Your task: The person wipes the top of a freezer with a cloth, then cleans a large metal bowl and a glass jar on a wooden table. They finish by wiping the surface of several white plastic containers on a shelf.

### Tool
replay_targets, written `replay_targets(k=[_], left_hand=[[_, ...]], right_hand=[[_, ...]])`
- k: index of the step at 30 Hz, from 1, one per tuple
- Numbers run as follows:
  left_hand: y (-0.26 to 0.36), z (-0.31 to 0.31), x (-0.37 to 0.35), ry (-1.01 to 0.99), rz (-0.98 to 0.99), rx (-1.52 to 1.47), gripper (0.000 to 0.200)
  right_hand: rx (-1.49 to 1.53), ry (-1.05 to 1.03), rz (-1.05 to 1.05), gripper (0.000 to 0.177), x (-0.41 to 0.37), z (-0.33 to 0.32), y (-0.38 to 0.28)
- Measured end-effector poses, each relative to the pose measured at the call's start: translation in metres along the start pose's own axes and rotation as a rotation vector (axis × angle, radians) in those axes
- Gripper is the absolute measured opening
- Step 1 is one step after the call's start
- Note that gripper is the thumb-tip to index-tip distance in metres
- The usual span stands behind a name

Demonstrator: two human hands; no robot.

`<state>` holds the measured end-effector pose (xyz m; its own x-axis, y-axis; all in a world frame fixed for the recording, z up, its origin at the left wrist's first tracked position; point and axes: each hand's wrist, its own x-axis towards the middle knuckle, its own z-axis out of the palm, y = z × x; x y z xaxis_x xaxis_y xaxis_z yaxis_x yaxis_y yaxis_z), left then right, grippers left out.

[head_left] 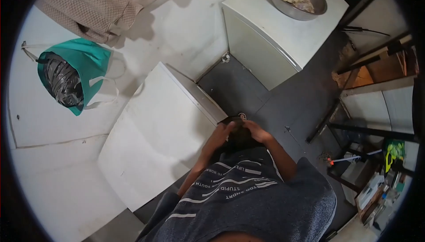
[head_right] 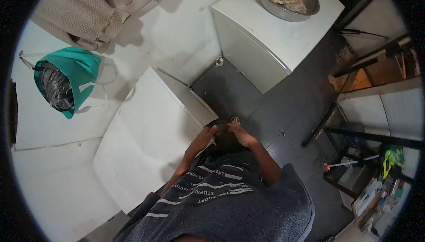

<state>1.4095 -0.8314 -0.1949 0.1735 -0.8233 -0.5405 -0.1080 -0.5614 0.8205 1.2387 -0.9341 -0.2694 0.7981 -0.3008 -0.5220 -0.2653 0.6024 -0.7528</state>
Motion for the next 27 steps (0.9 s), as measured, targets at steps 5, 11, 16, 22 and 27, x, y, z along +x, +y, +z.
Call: replay_targets(k=[5,11,16,22,27], left_hand=[[0.028,0.045,0.021,-0.029,0.157,-0.025,0.042],[0.068,0.072,0.041,0.22,0.507,0.443,0.042],[0.092,0.082,0.101,0.127,0.429,0.491,0.032],[0.208,0.121,0.157,0.053,0.621,0.367,0.016],[0.262,0.157,0.2,0.078,0.913,0.689,0.027]], right_hand=[[0.594,0.147,-0.098,0.034,-0.052,-0.027,0.007],[0.422,0.397,-0.19,0.037,-0.057,-0.065,-0.047],[-0.069,0.524,-0.414,0.029,-0.05,-0.135,-0.099],[-0.064,1.09,-0.877,0.025,-0.046,-0.2,-0.171],[0.068,1.109,-1.258,0.034,-0.005,-0.273,-0.215]])
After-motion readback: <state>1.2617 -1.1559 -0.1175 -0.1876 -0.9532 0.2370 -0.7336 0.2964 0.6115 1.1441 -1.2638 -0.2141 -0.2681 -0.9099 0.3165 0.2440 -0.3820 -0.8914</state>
